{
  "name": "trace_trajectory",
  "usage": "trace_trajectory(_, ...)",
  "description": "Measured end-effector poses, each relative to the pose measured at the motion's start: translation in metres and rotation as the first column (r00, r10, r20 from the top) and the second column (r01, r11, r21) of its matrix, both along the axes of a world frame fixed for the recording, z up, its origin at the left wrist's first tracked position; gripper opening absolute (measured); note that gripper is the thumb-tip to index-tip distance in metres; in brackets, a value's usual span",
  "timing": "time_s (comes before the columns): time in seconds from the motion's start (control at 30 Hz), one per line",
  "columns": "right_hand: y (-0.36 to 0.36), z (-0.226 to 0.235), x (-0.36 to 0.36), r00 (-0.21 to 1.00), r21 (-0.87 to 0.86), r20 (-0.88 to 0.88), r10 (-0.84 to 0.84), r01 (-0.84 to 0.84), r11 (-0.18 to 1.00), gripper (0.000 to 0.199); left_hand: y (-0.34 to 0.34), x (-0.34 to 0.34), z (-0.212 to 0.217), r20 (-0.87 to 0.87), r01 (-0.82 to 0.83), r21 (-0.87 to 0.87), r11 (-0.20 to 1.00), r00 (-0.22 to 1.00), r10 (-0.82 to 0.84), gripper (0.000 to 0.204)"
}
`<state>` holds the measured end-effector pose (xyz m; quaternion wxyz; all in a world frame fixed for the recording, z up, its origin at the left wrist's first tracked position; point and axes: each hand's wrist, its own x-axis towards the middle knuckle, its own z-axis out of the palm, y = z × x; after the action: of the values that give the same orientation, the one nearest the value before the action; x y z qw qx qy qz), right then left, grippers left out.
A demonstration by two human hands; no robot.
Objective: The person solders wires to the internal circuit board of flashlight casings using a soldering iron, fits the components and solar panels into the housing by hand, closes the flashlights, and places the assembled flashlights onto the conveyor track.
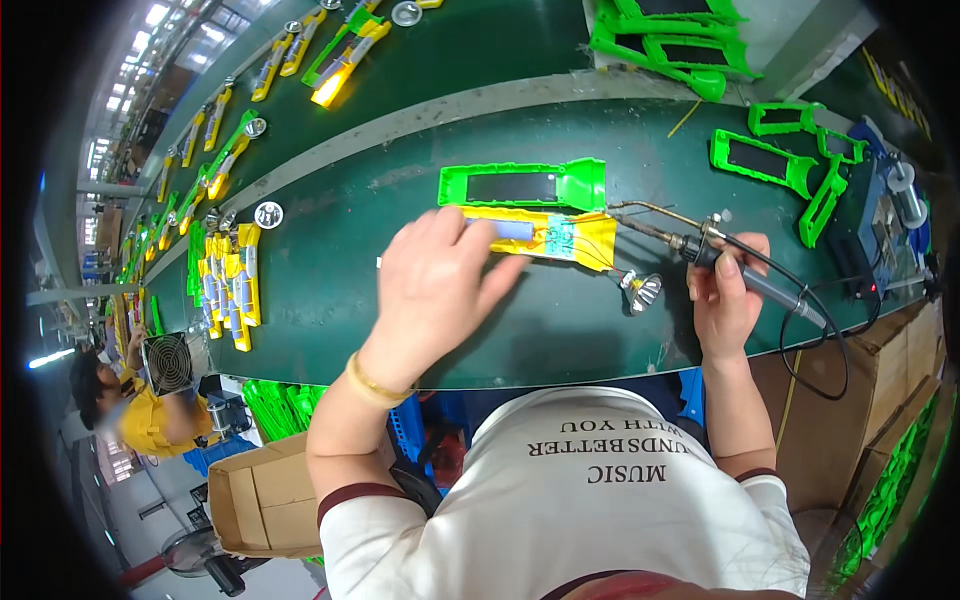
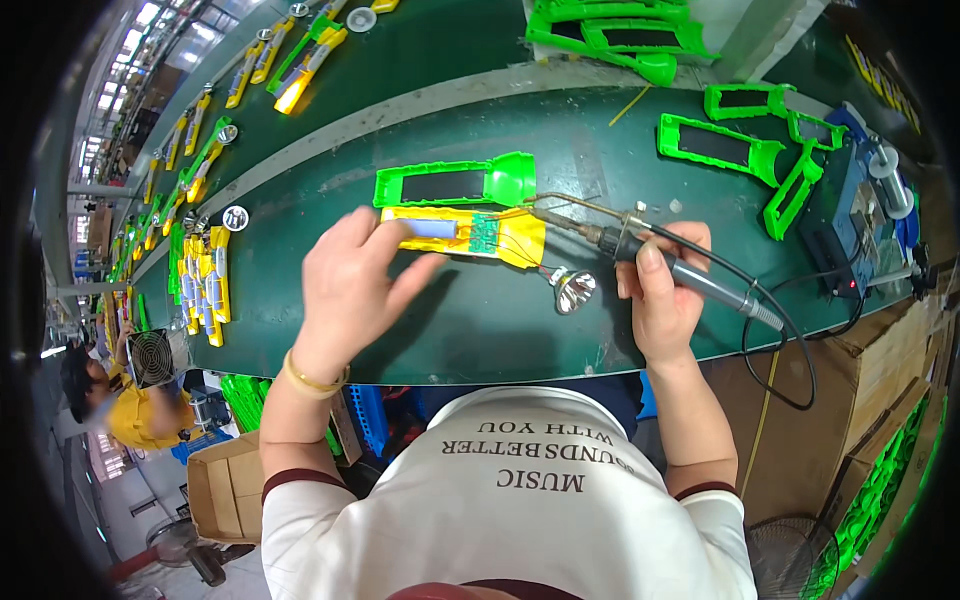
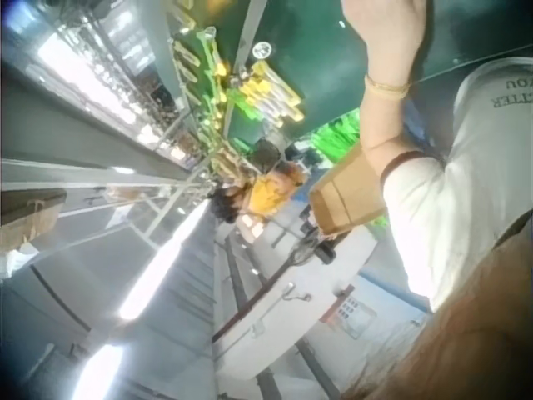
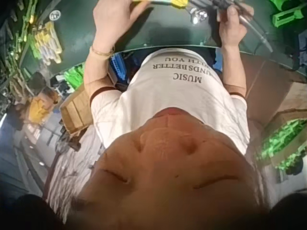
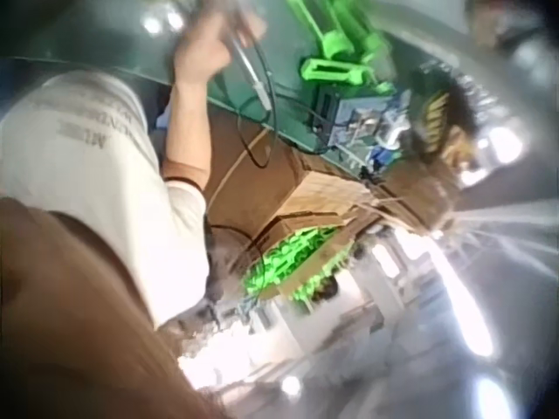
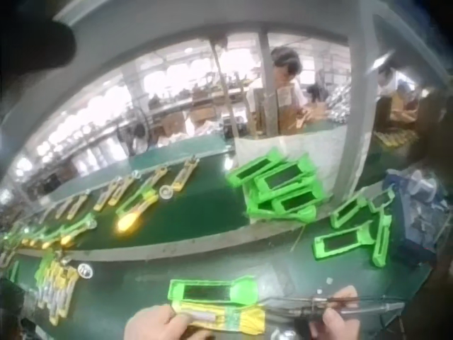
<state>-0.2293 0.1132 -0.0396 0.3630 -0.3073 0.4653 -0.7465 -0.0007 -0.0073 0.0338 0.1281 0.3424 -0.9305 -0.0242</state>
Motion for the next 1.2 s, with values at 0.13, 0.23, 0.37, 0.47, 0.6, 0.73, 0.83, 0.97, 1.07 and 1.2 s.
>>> trace_trajectory(0.13,-0.003,-0.001,0.000,0.998,0.005,-0.012,0.058,-0.058,0.998,0.023,0.002,0.012,-0.004,-0.035,-0.070,0.208,0.976,0.996,0.079,0.022)
trace_trajectory(0.23,-0.004,0.001,0.005,0.998,-0.001,0.026,0.063,-0.063,0.998,0.024,-0.002,0.010,-0.005,-0.190,-0.034,0.749,0.662,0.946,0.263,0.012)
trace_trajectory(0.37,-0.003,-0.001,0.003,0.995,0.011,-0.028,0.098,-0.098,0.995,0.025,-0.014,0.002,-0.028,-0.364,0.226,0.346,0.911,0.927,-0.092,0.011)
trace_trajectory(0.47,-0.004,0.001,0.008,0.992,0.001,-0.017,0.126,-0.126,0.992,0.025,-0.016,-0.006,-0.042,-0.439,0.313,0.078,0.947,0.863,-0.249,0.013)
trace_trajectory(0.6,-0.003,-0.004,0.010,0.993,0.019,-0.032,0.111,-0.110,0.994,0.026,-0.020,-0.009,-0.046,-0.421,0.345,0.058,0.937,0.859,-0.290,0.018)
trace_trajectory(0.73,-0.003,-0.006,0.010,0.987,0.062,-0.104,0.126,-0.120,0.991,0.026,-0.017,-0.011,-0.036,-0.294,0.353,0.061,0.933,0.900,-0.322,0.020)
trace_trajectory(0.83,-0.003,-0.005,0.011,0.978,0.085,-0.144,0.153,-0.142,0.986,0.027,-0.016,-0.013,-0.033,-0.233,0.360,0.058,0.931,0.912,-0.338,0.019)
trace_trajectory(0.97,-0.005,-0.006,0.011,0.970,0.099,-0.169,0.177,-0.162,0.982,0.028,-0.015,-0.014,-0.034,-0.156,0.358,0.018,0.934,0.923,-0.351,0.017)
trace_trajectory(1.07,-0.006,-0.001,0.013,0.967,0.095,-0.157,0.198,-0.185,0.978,0.028,-0.014,-0.015,-0.030,-0.109,0.364,0.029,0.931,0.927,-0.359,0.016)
trace_trajectory(1.2,-0.008,0.002,0.013,0.958,0.069,-0.106,0.265,-0.259,0.964,0.025,-0.015,-0.016,-0.031,-0.103,0.374,0.030,0.927,0.924,-0.369,0.016)
